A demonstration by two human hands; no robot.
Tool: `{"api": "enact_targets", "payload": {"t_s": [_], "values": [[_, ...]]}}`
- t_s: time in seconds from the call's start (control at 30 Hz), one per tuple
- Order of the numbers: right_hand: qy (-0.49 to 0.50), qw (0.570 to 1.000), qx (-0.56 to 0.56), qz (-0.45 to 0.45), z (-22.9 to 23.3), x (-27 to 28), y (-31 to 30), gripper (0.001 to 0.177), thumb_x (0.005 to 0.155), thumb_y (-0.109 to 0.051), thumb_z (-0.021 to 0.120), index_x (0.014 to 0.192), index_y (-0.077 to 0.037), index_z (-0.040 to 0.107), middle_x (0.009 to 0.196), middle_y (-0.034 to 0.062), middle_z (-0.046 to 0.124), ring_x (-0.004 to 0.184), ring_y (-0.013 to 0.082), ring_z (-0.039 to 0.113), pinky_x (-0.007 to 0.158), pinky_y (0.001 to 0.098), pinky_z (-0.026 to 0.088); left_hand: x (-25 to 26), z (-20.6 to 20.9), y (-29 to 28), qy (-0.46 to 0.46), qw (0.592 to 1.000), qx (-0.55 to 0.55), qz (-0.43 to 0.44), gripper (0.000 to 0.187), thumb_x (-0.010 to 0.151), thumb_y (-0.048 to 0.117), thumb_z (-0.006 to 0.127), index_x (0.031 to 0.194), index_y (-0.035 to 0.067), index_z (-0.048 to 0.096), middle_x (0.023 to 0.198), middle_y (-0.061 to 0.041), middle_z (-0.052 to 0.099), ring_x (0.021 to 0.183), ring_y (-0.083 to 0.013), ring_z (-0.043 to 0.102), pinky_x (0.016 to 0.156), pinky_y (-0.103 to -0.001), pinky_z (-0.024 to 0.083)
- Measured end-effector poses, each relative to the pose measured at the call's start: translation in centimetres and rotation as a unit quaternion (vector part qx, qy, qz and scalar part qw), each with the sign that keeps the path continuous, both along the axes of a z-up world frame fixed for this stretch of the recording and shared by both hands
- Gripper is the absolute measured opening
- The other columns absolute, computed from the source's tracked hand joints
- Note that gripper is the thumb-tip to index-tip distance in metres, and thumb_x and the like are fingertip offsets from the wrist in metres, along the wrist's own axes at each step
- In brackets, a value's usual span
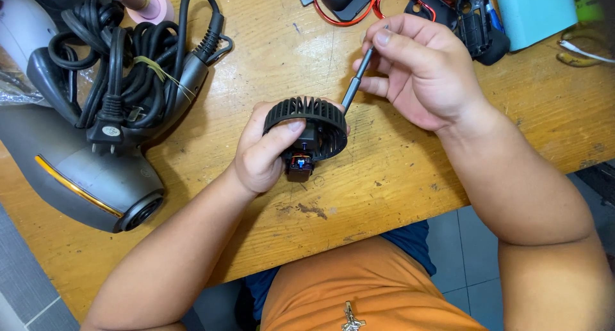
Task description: Disassembling and inspecting a small handheld fan using a screwdriver and a marker on a workbench.
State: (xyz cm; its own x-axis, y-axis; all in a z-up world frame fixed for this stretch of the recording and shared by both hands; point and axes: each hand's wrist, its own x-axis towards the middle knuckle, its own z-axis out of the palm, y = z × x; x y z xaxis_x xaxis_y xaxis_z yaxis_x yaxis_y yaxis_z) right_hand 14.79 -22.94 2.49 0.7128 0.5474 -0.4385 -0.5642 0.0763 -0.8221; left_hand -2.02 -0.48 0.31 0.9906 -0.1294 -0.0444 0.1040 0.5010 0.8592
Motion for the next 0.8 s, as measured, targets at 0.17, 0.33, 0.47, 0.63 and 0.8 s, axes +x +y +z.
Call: {"api": "enact_targets", "payload": {"t_s": [0.17,0.33,0.47,0.63,0.8], "values": [[0.054,0.997,0.053,-0.013,-0.7,0.1,0.3,0.009,0.115,-0.014,0.07,0.115,-0.006,0.073,0.108,0.0096,0.078,0.097,0.022,0.078,0.083,0.0366,0.07,0.1,0.3,0.1,0.0,1.0,-0.019,-0.002,0.059,0.112,0.037,0.06,0.144,-0.012,0.071,0.129,-0.028,0.082,0.121,-0.0368,0.082,0.11,-0.046,0.071],[0.047,0.995,0.086,0.013,-0.8,0.3,-0.3,0.009,0.117,-0.011,0.068,0.117,-0.004,0.074,0.113,0.012,0.079,0.102,0.0249,0.081,0.086,0.0339,0.07,0.0,0.3,0.0,-0.004,0.999,-0.035,-0.008,0.063,0.111,0.042,0.062,0.144,-0.012,0.07,0.128,-0.029,0.081,0.12,-0.0376,0.082,0.108,-0.046,0.07],[0.052,0.994,0.083,0.048,-0.8,0.1,-0.4,0.012,0.117,-0.013,0.069,0.121,-0.004,0.076,0.115,0.0134,0.081,0.106,0.0251,0.082,0.09,0.0364,0.071,-0.3,-0.1,-0.1,0.024,0.997,-0.078,0.011,0.074,0.107,0.048,0.068,0.147,-0.015,0.067,0.124,-0.037,0.081,0.114,-0.0401,0.083,0.103,-0.046,0.07],[-0.271,0.945,-0.14,0.119,2.9,1.0,-1.8,0.031,0.124,-0.008,0.057,0.149,0.009,0.065,0.129,0.0229,0.078,0.103,0.0264,0.078,0.09,0.0343,0.072,-0.2,-0.1,-0.1,0.007,0.996,-0.082,0.018,0.072,0.107,0.046,0.068,0.145,-0.015,0.067,0.124,-0.036,0.081,0.114,-0.0405,0.082,0.1,-0.045,0.071],[-0.552,0.697,-0.422,0.179,4.1,0.8,-6.4,0.022,0.115,0.001,0.081,0.137,0.002,0.08,0.12,0.0163,0.071,0.089,0.0268,0.069,0.09,0.046,0.056,-0.5,-1.2,-0.4,-0.009,0.99,-0.135,0.045,0.062,0.11,0.036,0.07,0.142,-0.017,0.068,0.138,-0.032,0.075,0.12,-0.0489,0.082,0.106,-0.054,0.071]]}}
